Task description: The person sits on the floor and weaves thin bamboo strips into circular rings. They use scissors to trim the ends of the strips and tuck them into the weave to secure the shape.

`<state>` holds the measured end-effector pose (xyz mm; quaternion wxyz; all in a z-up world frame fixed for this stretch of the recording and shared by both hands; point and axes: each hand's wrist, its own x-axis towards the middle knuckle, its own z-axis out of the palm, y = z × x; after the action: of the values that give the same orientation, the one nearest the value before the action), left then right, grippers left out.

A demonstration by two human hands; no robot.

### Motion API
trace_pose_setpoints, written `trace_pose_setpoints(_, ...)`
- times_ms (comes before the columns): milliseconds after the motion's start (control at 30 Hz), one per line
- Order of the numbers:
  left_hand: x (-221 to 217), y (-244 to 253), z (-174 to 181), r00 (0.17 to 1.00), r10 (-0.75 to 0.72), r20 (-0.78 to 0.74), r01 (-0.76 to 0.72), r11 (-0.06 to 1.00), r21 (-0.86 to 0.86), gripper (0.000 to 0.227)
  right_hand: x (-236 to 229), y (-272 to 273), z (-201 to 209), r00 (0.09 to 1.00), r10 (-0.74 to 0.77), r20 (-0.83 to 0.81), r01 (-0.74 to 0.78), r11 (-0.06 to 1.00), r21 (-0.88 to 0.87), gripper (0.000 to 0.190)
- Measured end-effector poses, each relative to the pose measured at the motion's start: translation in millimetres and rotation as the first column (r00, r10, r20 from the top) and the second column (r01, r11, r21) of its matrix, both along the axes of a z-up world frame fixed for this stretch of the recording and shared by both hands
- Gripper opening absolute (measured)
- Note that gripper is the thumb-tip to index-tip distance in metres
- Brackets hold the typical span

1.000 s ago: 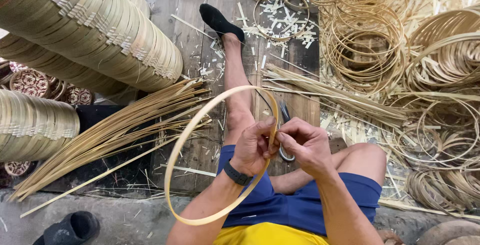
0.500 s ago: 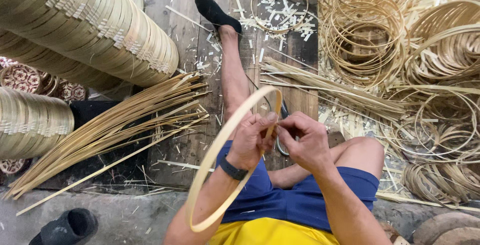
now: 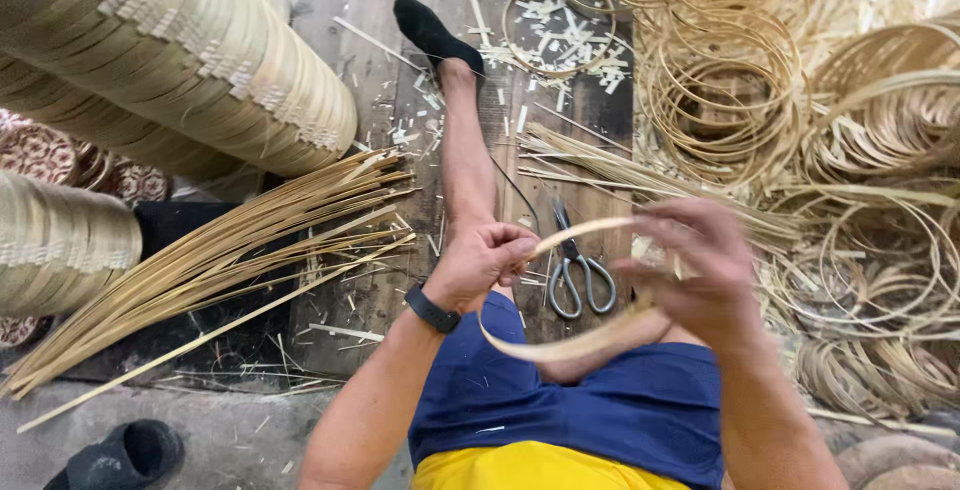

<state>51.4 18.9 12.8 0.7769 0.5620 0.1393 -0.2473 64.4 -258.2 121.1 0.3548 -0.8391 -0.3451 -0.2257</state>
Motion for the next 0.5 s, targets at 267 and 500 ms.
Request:
trace_pose_setpoints(267,-13.9,-18.3,-16.7,0.909,-0.206,-0.363,0.107,0.956,-0.273,0.042,-3.1,39.3,-45.8,0.956,0.268,-0.118,-0.283,0.949,-0.138,0.023)
trace_pose_setpoints(500,-4.4,-43.6,-26.3,0.905,-0.369,-0.210,0.350,0.929,-0.123,0.085,-14.2,51.8,-67.3,0.984,0.171,-0.048,-0.177,0.969,-0.173,0.017)
